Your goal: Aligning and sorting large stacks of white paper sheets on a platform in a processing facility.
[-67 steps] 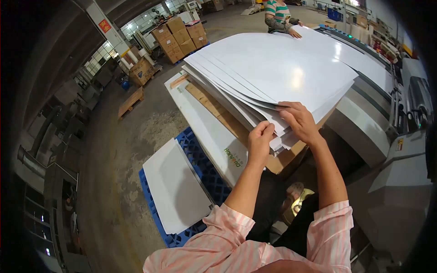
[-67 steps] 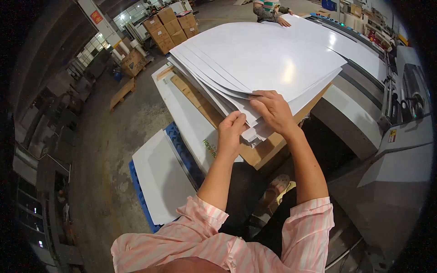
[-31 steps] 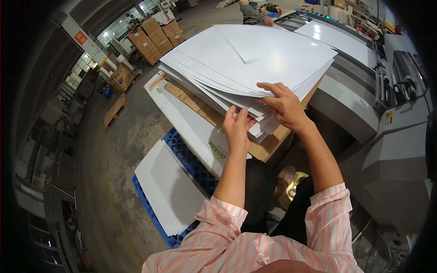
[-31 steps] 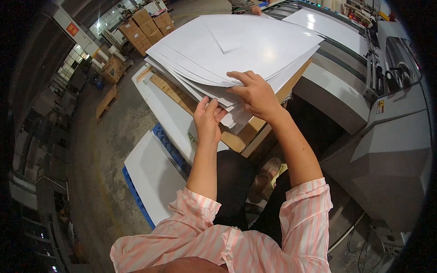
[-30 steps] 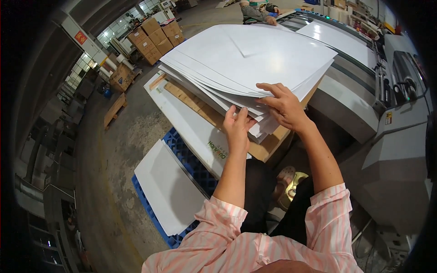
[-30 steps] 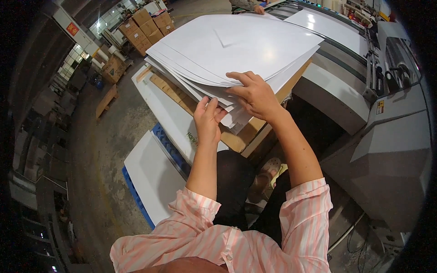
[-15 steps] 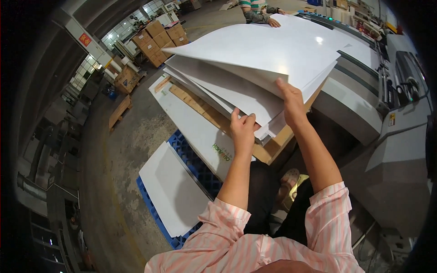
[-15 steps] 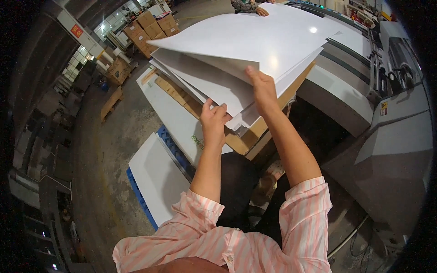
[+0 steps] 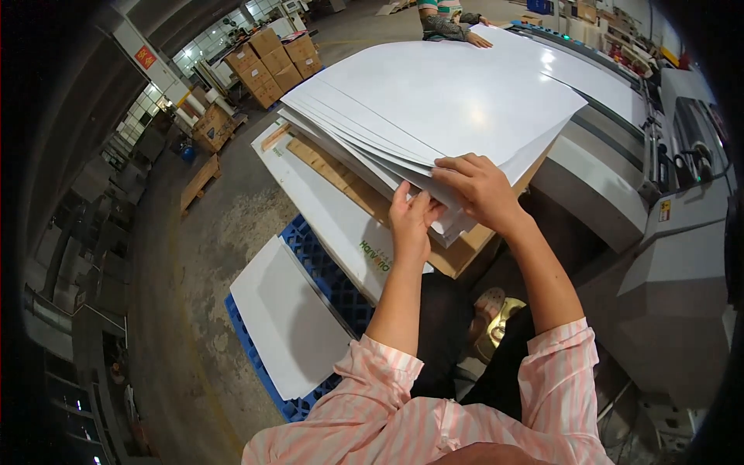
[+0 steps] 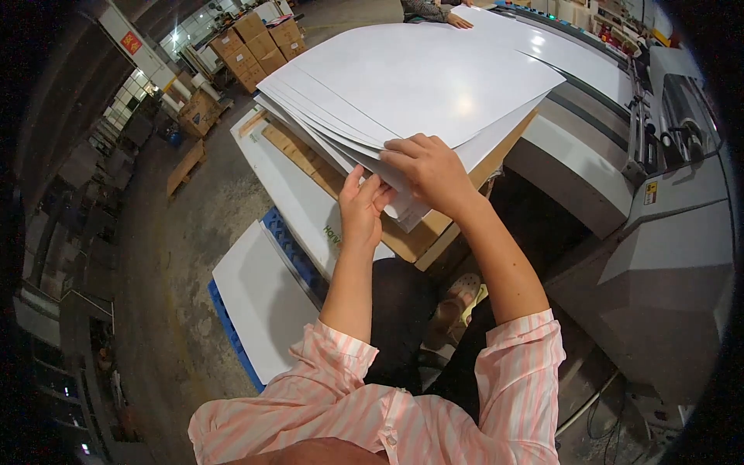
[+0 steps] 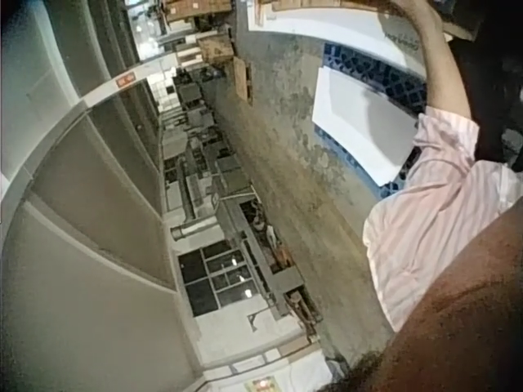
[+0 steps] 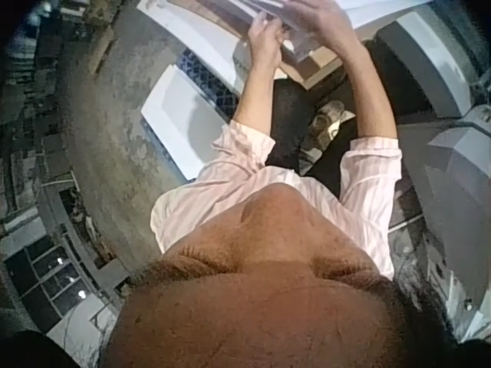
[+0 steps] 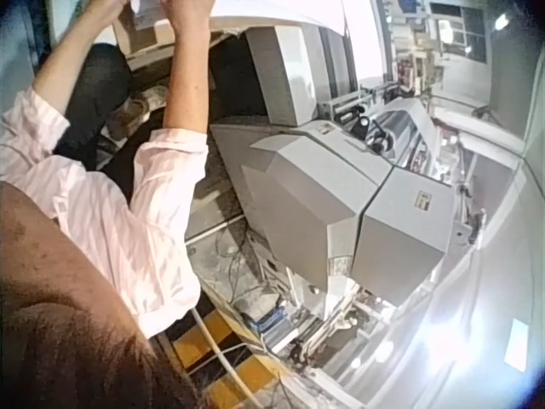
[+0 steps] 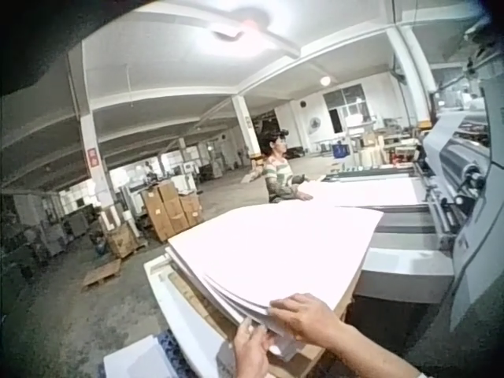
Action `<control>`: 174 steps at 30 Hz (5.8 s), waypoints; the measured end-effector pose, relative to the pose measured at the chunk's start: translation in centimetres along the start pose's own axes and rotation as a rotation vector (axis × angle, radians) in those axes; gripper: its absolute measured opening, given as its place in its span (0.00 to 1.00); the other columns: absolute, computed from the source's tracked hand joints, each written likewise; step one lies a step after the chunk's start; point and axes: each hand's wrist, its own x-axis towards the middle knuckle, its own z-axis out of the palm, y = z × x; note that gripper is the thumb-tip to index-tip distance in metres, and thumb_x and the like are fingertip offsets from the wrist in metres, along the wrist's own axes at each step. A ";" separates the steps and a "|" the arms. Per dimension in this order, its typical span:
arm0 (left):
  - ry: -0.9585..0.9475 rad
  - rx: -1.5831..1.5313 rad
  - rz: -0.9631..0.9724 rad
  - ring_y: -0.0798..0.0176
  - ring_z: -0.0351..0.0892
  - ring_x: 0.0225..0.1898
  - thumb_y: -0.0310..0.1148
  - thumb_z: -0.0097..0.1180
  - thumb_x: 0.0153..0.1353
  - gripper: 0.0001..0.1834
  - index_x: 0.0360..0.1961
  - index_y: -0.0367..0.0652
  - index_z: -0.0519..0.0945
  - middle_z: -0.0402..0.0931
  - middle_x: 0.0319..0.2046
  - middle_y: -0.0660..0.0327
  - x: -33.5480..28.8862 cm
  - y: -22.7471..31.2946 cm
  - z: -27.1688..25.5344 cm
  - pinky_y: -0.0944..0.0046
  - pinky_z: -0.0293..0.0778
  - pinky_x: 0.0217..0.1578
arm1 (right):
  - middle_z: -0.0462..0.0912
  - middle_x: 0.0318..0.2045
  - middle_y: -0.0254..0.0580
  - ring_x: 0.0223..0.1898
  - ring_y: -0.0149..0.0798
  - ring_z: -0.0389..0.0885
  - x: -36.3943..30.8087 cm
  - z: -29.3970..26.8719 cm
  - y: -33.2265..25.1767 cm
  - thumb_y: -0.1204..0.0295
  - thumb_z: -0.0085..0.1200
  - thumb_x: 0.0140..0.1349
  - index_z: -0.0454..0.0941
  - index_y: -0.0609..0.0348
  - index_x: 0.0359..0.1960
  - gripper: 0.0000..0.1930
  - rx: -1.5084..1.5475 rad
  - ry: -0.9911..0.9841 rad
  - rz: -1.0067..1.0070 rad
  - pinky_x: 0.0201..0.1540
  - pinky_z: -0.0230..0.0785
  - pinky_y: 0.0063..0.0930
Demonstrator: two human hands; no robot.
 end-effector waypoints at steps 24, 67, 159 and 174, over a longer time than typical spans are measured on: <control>0.001 0.450 -0.008 0.74 0.69 0.27 0.31 0.49 0.57 0.08 0.25 0.39 0.74 0.70 0.23 0.68 0.3 -1.5 -1.4 0.72 0.68 0.31 | 0.72 0.49 0.40 0.48 0.44 0.69 0.4 -0.5 -0.4 0.74 0.54 0.47 0.77 0.57 0.35 0.11 -0.096 0.098 0.030 0.48 0.62 0.35; 0.337 0.423 0.186 0.56 0.62 0.54 0.32 0.45 0.58 0.31 0.61 0.34 0.51 0.60 0.55 0.44 -1.1 0.1 -0.4 0.61 0.57 0.54 | 0.71 0.19 0.28 0.24 0.26 0.66 0.3 1.3 2.3 0.62 0.50 0.60 0.75 0.63 0.23 0.16 0.813 0.456 0.749 0.28 0.60 0.22; 0.186 0.159 0.141 0.75 0.63 0.29 0.40 0.48 0.61 0.19 0.47 0.39 0.74 0.68 0.27 0.69 -1.0 -0.6 0.8 0.73 0.63 0.31 | 0.78 0.38 0.43 0.41 0.41 0.75 -0.4 2.7 1.4 0.57 0.49 0.57 0.78 0.64 0.34 0.19 0.239 0.155 0.194 0.43 0.66 0.29; 0.159 0.198 0.136 0.75 0.65 0.27 0.28 0.47 0.59 0.26 0.59 0.40 0.58 0.68 0.27 0.66 -1.0 -0.1 0.1 0.72 0.66 0.28 | 0.77 0.42 0.41 0.41 0.43 0.74 0.1 1.8 1.0 0.74 0.48 0.56 0.79 0.60 0.32 0.07 0.203 -0.108 0.258 0.43 0.68 0.30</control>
